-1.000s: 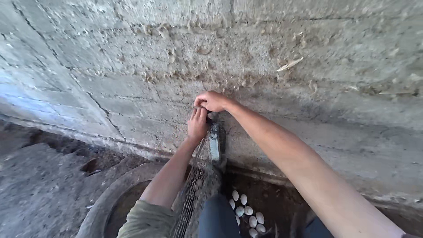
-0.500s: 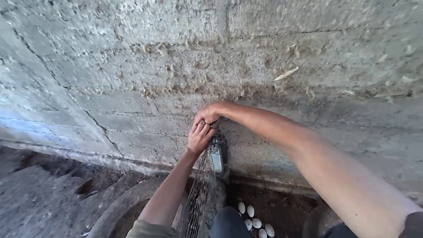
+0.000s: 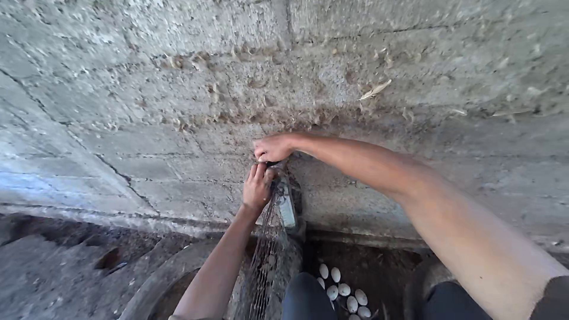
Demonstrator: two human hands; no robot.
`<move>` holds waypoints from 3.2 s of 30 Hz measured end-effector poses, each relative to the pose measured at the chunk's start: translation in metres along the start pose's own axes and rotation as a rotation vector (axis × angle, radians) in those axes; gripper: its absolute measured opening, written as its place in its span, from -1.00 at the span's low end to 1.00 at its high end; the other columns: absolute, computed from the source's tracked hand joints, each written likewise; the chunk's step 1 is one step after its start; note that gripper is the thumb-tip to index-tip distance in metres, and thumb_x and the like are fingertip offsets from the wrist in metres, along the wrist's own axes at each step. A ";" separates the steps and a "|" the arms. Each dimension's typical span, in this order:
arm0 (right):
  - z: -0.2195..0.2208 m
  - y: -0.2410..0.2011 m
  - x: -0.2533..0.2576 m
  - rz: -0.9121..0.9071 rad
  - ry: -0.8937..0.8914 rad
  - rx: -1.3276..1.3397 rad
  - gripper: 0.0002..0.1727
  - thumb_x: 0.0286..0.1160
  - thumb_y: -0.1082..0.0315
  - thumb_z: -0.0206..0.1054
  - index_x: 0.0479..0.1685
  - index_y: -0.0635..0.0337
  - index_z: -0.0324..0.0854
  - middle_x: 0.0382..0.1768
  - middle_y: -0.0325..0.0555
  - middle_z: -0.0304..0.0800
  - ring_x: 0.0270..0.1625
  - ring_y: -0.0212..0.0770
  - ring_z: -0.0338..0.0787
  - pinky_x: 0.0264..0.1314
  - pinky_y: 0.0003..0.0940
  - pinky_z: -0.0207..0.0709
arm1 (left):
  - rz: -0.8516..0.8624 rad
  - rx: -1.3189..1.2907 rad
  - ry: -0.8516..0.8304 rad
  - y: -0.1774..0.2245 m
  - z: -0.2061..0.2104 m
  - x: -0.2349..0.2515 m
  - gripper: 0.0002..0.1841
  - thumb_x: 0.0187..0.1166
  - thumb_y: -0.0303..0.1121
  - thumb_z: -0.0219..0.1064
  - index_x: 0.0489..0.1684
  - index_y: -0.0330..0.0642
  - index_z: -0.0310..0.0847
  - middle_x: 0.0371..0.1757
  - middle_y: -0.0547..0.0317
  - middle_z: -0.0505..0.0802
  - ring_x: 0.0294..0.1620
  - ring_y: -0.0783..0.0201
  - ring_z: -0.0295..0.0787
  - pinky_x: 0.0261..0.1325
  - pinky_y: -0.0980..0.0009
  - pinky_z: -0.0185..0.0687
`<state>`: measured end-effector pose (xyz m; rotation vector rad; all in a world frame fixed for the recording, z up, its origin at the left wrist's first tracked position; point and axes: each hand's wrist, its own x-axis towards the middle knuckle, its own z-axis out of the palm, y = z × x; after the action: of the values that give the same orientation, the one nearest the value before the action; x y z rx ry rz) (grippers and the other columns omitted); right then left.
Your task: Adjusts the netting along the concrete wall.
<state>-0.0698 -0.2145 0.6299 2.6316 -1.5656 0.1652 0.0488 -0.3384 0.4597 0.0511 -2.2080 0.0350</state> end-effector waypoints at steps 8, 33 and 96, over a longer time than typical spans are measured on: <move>0.045 0.051 0.046 0.915 0.010 0.718 -0.73 0.81 0.31 0.01 -0.07 0.25 0.60 -0.51 -0.21 0.44 -0.62 -0.39 0.34 -0.54 -0.47 0.28 | -0.206 0.007 -0.277 -0.001 -0.006 0.003 -0.71 0.58 -0.13 0.34 0.08 -0.02 0.86 0.51 -0.31 0.60 0.38 -0.38 0.54 0.28 -0.28 0.41; 0.056 0.057 0.033 0.822 0.105 0.581 -0.73 0.79 0.41 0.04 0.22 0.37 0.53 -0.11 0.17 0.63 -0.17 -0.04 0.65 -0.15 -0.08 0.53 | 0.151 -0.102 -0.342 0.002 -0.007 -0.013 -0.77 0.53 -0.40 0.25 -0.01 -0.20 0.81 0.36 0.09 0.84 0.57 -0.03 0.60 0.58 -0.33 0.13; 0.043 0.041 -0.009 0.760 -0.018 0.255 -0.57 0.88 0.12 0.05 0.19 0.33 0.64 0.08 0.29 0.77 0.24 0.24 0.75 0.30 0.29 0.52 | -0.541 -0.750 -0.444 -0.005 -0.021 0.038 -0.51 0.94 -0.26 -0.30 0.57 -0.35 0.38 0.06 -0.12 0.76 0.10 0.16 0.74 0.34 0.15 0.61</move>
<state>-0.1078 -0.2315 0.5865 2.0299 -2.6149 0.4001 0.0436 -0.3438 0.5024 0.2524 -2.4234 -1.1895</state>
